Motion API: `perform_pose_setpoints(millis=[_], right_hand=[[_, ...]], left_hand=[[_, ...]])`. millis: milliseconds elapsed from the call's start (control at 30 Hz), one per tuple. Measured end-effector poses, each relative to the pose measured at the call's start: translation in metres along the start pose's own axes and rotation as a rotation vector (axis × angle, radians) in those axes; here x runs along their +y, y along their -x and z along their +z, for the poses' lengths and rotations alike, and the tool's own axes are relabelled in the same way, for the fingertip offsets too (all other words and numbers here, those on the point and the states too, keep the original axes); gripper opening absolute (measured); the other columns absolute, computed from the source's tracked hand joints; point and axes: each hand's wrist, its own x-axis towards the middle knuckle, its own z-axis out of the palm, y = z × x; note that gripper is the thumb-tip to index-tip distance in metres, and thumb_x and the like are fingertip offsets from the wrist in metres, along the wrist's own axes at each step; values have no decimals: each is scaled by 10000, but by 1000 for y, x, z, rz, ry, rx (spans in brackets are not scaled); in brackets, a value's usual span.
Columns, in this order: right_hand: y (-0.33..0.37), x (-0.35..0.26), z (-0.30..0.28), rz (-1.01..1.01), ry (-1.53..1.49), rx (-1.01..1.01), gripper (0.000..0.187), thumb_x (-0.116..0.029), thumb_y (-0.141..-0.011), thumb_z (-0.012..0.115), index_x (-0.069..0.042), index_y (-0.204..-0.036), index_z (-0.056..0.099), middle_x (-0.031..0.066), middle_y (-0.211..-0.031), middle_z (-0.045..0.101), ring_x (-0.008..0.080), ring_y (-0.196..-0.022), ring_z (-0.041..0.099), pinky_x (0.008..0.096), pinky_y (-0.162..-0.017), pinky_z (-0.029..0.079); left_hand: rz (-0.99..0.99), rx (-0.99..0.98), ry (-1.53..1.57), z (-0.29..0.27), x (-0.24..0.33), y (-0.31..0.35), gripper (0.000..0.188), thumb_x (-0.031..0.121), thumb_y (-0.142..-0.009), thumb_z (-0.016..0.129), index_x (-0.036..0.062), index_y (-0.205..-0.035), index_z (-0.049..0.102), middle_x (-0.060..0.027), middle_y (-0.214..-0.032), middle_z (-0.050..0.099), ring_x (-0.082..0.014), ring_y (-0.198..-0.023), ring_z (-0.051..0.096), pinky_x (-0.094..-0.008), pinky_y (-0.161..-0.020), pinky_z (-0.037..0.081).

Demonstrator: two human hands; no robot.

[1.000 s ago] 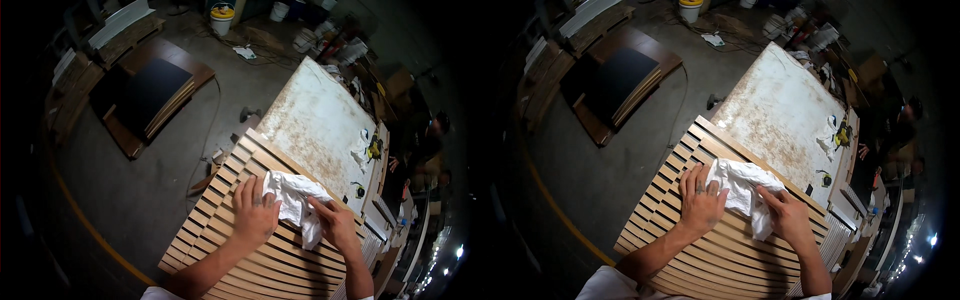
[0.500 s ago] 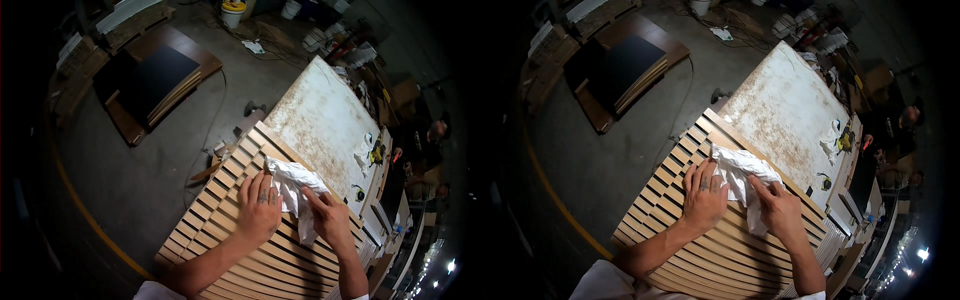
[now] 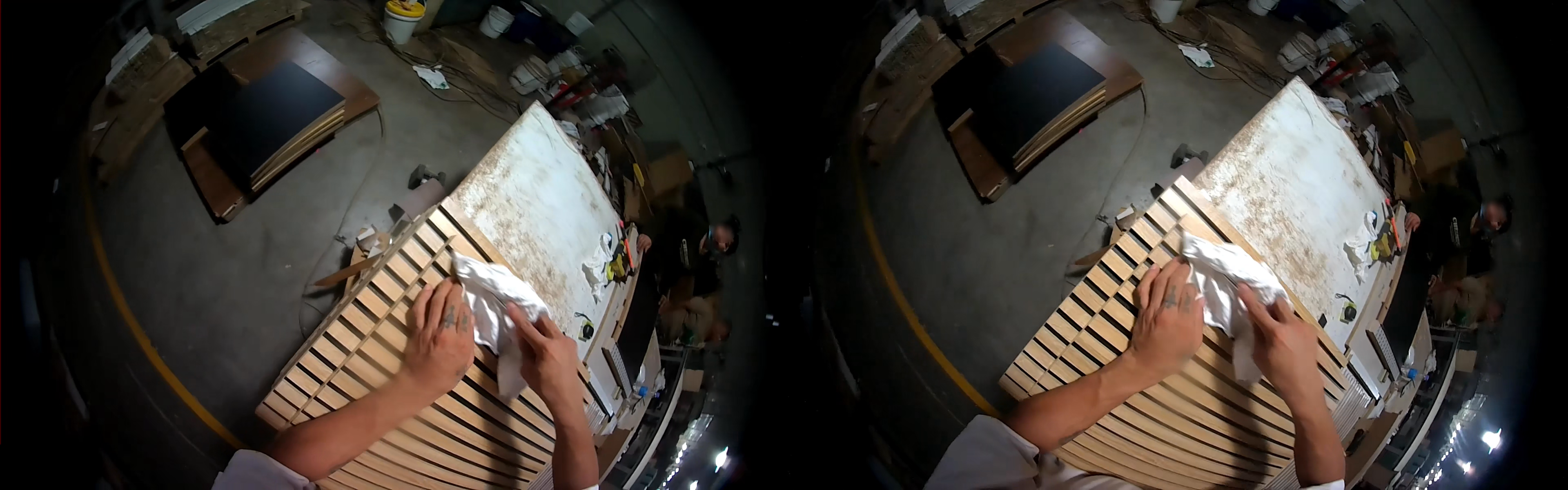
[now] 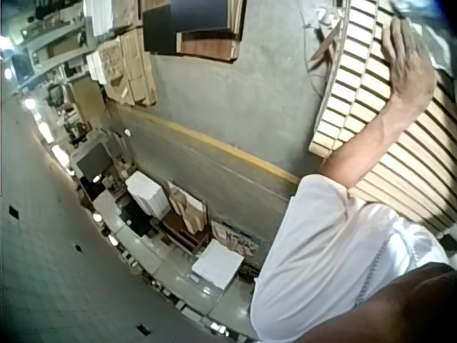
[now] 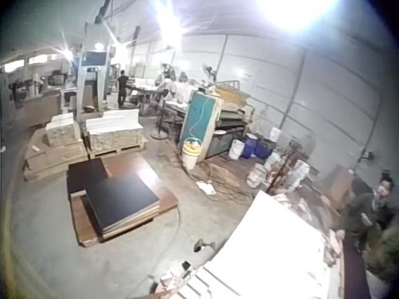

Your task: Assembling and aligning wooden slats onto a panel base using a hammer, ruler, and cloth.

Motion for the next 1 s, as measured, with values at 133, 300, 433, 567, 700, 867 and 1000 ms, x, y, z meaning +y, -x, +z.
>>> perform_pose_setpoints(millis=[133, 300, 433, 567, 700, 867, 1000], right_hand=[[0, 2, -1, -6, 40, -21, 544, -54, -806, 652, -253, -1308, 588, 114, -814, 587, 297, -604, 609, 380, -537, 494], [-11, -12, 7, -30, 84, 36, 577, -47, -794, 640, -267, -1323, 573, 119, -858, 609, 296, -623, 619, 379, -549, 507], [26, 28, 26, -61, -363, 320, 560, 17, -800, 638, -102, -1340, 546, 63, -788, 580, 172, -627, 556, 316, -566, 453], [98, 66, 53, 261, -1216, 412, 1120, -13, -739, 779, -96, -1542, 4, 127, -1151, 594, 160, -942, 603, 268, -803, 498], [109, 56, 73, 571, -1005, 825, 831, -173, -781, 795, -94, -1452, 312, 58, -917, 633, 146, -775, 589, 312, -649, 475], [201, 134, 58, 1006, -674, 1133, 614, -224, -820, 749, -54, -1315, 429, 54, -913, 633, 142, -787, 586, 310, -671, 473], [295, 198, 32, 1283, -343, 1163, 470, -264, -851, 712, -21, -1206, 522, 51, -910, 634, 139, -798, 583, 308, -688, 471]], left_hand=[[-7, 28, 24, 2, -3, 2, 256, 91, -840, 620, -69, -1031, 562, -214, -1200, 518, -341, -1222, 461, -499, -1064, 291], [-9, 37, -14, 4, -3, -2, 206, 68, -855, 581, -53, -1021, 562, -211, -1194, 519, -340, -1208, 466, -510, -1055, 292], [-16, 75, 198, -3, 0, -6, 186, 22, -850, 548, -64, -1011, 582, -207, -1113, 565, -363, -1090, 545, -476, -1017, 353], [258, -20, 722, -4, 72, -25, 199, -34, -826, 562, -90, -1017, 579, -232, -1093, 567, -374, -1050, 595, -398, -842, 539], [613, -236, 916, 4, 117, -8, 356, 45, -756, 654, -79, -1085, 593, -225, -1202, 571, -361, -1169, 549, -429, -961, 481], [669, -433, 820, -17, 67, -16, 269, 11, -762, 638, -19, -1029, 647, -162, -1084, 641, -321, -1002, 634, -427, -891, 522], [156, -212, 256, -46, -14, -36, 193, -30, -864, 549, -63, -1046, 605, -179, -1061, 639, -331, -955, 637, -396, -873, 504]])
